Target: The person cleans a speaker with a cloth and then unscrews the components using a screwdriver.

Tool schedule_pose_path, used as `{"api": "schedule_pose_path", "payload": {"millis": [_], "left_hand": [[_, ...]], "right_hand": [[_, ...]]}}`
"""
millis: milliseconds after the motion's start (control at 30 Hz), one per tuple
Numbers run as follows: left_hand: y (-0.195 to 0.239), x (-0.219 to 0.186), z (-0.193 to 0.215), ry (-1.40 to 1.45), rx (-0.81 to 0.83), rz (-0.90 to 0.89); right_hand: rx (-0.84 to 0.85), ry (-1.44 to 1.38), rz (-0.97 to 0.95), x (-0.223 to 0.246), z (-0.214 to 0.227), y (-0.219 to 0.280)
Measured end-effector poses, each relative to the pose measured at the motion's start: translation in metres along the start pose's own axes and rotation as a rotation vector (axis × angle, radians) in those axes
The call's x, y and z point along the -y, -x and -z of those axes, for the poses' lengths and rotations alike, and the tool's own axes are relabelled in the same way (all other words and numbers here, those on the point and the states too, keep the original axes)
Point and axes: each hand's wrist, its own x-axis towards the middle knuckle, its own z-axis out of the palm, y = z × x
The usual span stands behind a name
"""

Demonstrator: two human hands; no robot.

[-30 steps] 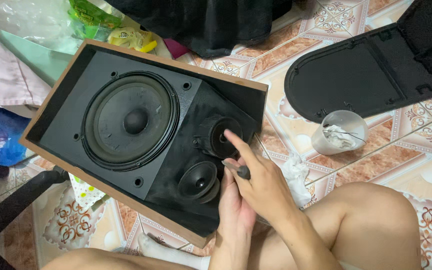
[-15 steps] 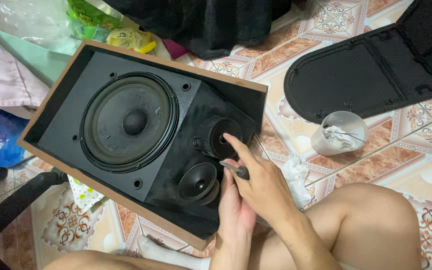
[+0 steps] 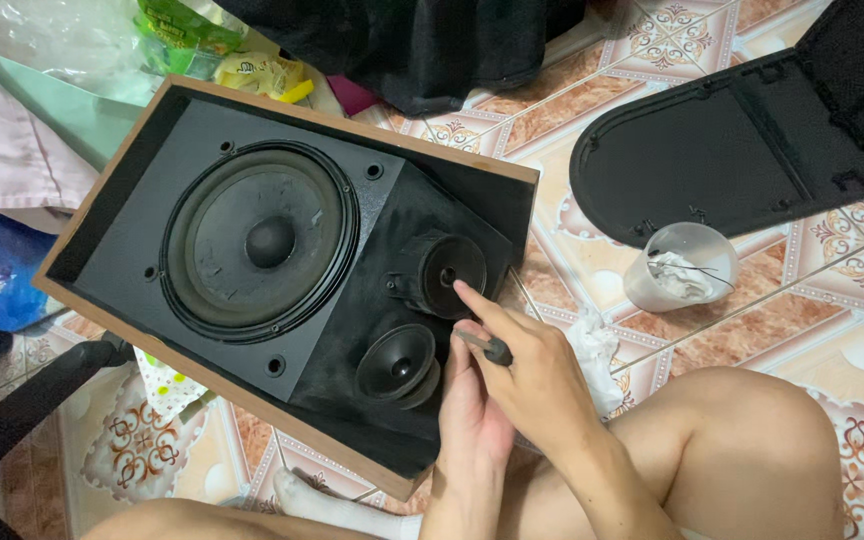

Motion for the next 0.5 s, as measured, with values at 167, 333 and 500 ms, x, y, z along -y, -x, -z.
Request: {"api": "schedule_pose_path", "payload": {"millis": [167,333,500], "left_hand": [[-0.013,-0.005,0.036,0.237,0.043,0.092],[-0.007,-0.001,0.029,-0.099,0.005,-0.033],[0.005,0.013,-0.051,-0.119,-0.373,-0.091]], "right_hand": [[-0.018,0.01,0.102,-0.008,-0.003,-0.002],[0.009,-0.011,0.083,-0.006,0.011,0.002],[-0.121,-0.057,-0.295,-0.007,0.059,0.006]]}}
